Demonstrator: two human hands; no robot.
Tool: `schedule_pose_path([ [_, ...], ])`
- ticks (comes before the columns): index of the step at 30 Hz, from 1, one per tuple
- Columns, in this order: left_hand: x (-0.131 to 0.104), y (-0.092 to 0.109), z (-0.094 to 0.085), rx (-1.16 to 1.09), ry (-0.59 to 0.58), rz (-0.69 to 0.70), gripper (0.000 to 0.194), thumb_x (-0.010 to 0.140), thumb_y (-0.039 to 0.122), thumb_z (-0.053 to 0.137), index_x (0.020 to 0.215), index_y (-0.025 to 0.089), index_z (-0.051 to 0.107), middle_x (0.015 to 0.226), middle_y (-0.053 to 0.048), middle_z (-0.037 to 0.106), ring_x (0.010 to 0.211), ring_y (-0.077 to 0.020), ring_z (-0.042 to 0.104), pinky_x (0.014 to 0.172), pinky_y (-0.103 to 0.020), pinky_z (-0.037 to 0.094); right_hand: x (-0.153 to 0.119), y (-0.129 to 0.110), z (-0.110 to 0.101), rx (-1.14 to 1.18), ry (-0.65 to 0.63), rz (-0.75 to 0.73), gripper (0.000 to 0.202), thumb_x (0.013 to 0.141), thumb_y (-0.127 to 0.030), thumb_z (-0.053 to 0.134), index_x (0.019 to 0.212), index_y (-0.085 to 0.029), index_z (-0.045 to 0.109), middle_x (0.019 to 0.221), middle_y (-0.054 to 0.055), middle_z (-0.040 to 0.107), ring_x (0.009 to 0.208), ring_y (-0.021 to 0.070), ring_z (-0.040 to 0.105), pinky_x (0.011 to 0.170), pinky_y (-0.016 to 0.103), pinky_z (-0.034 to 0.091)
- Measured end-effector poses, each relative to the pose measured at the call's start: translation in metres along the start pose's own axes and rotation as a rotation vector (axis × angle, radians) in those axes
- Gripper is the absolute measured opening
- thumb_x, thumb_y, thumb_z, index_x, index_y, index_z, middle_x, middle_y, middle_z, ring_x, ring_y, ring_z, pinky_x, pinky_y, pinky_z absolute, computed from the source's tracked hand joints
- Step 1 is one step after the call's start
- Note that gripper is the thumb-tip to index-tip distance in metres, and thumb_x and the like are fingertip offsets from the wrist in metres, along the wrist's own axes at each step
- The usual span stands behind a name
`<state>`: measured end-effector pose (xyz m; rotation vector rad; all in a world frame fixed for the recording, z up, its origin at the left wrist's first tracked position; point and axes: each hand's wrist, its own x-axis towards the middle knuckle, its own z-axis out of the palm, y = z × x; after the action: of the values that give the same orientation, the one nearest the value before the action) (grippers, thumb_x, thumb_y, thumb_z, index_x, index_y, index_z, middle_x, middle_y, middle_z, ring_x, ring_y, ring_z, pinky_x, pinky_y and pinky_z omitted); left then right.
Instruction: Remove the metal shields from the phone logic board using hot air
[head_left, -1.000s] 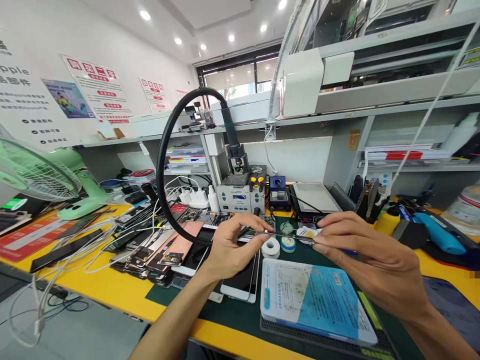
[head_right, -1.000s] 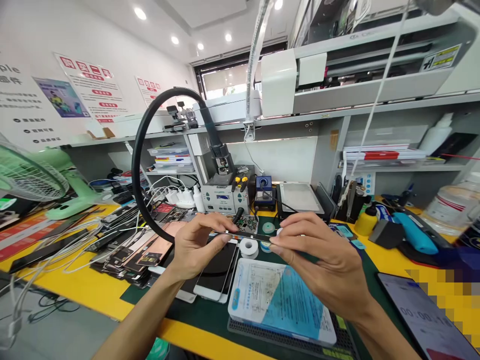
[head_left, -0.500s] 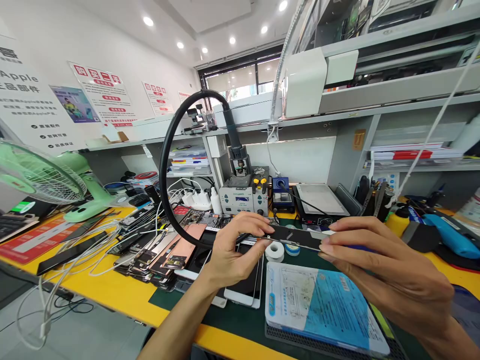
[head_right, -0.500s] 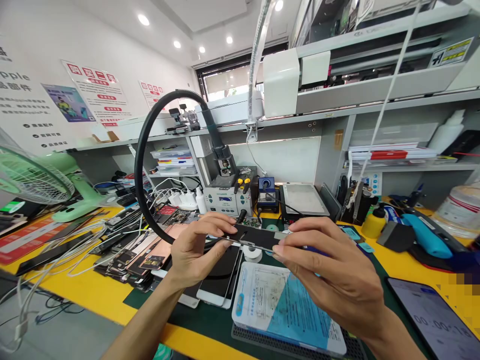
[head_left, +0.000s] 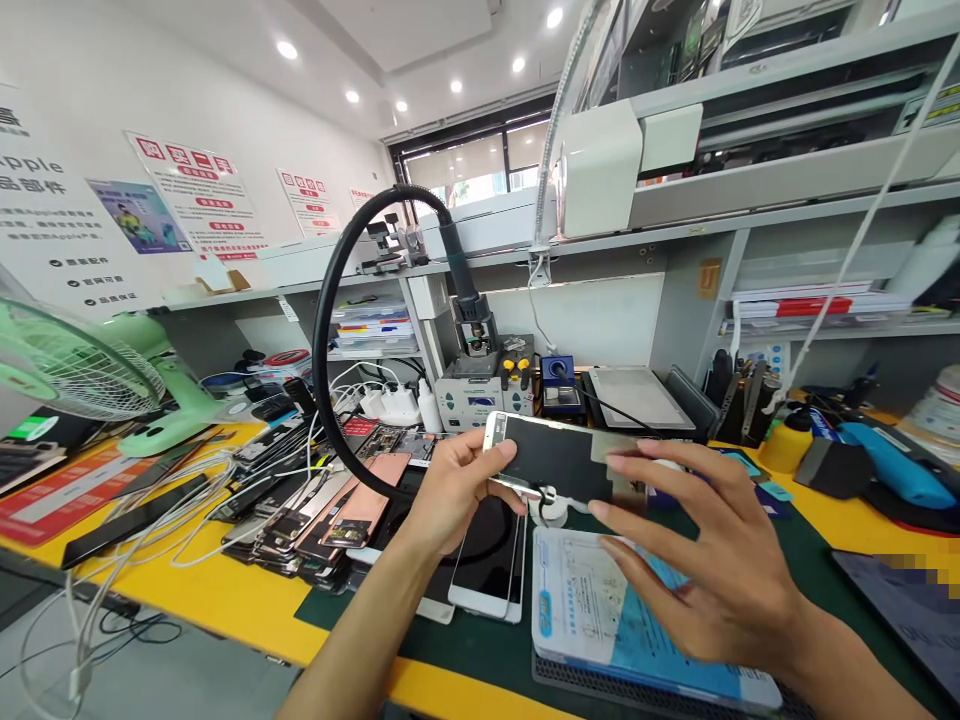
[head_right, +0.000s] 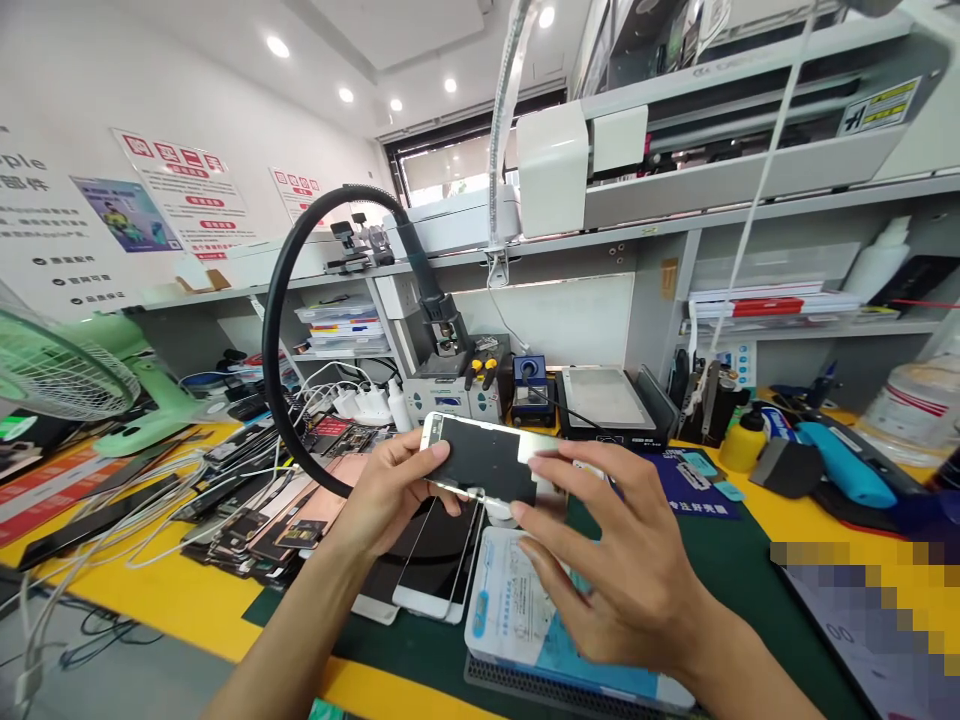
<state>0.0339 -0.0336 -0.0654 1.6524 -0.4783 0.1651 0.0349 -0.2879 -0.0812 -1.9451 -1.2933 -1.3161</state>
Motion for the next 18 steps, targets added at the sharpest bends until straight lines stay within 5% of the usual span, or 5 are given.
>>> schedule_pose_path([
  [3, -0.007, 0.000, 0.005, 0.128, 0.099, 0.149, 0.025, 0.102, 0.033, 0.057, 0.093, 0.013, 0.068, 0.077, 0.000, 0.070, 0.067, -0.0115, 0.069, 0.062, -0.024, 0.056, 0.005, 0.001, -0.001, 0.042, 0.059, 0.102, 0.033, 0.083, -0.015, 0.073, 0.116, -0.014, 0.072, 0.126, 0.022, 0.063, 0.125, 0.0451, 0.053, 0.094, 0.065, 0.048],
  [6, -0.011, -0.002, 0.013, 0.256, 0.068, 0.337, 0.012, 0.097, 0.017, 0.063, 0.098, 0.015, 0.075, 0.087, -0.004, 0.077, 0.082, -0.0142, 0.072, 0.076, -0.025, 0.056, 0.008, 0.003, 0.000, -0.018, 0.153, 0.172, 0.037, 0.081, -0.014, 0.080, 0.117, -0.013, 0.071, 0.116, 0.021, 0.068, 0.118, 0.0416, 0.059, 0.095, 0.062, 0.049],
  [11, -0.008, -0.008, 0.024, 0.327, -0.062, 0.564, 0.031, 0.092, 0.002, 0.060, 0.117, 0.015, 0.073, 0.108, -0.011, 0.079, 0.100, -0.0191, 0.073, 0.091, -0.032, 0.058, 0.014, -0.003, 0.003, 0.135, 0.147, 0.255, 0.026, 0.086, -0.011, 0.076, 0.111, -0.017, 0.072, 0.103, 0.013, 0.075, 0.105, 0.0320, 0.066, 0.090, 0.054, 0.054],
  [18, -0.006, -0.011, 0.028, 0.340, -0.085, 0.682, 0.038, 0.089, -0.006, 0.058, 0.121, 0.012, 0.070, 0.111, -0.014, 0.077, 0.104, -0.0189, 0.072, 0.093, -0.033, 0.059, 0.014, -0.006, -0.001, 0.201, 0.104, 0.233, 0.016, 0.085, -0.007, 0.075, 0.097, -0.018, 0.075, 0.089, 0.008, 0.079, 0.095, 0.0268, 0.069, 0.097, 0.058, 0.051],
])
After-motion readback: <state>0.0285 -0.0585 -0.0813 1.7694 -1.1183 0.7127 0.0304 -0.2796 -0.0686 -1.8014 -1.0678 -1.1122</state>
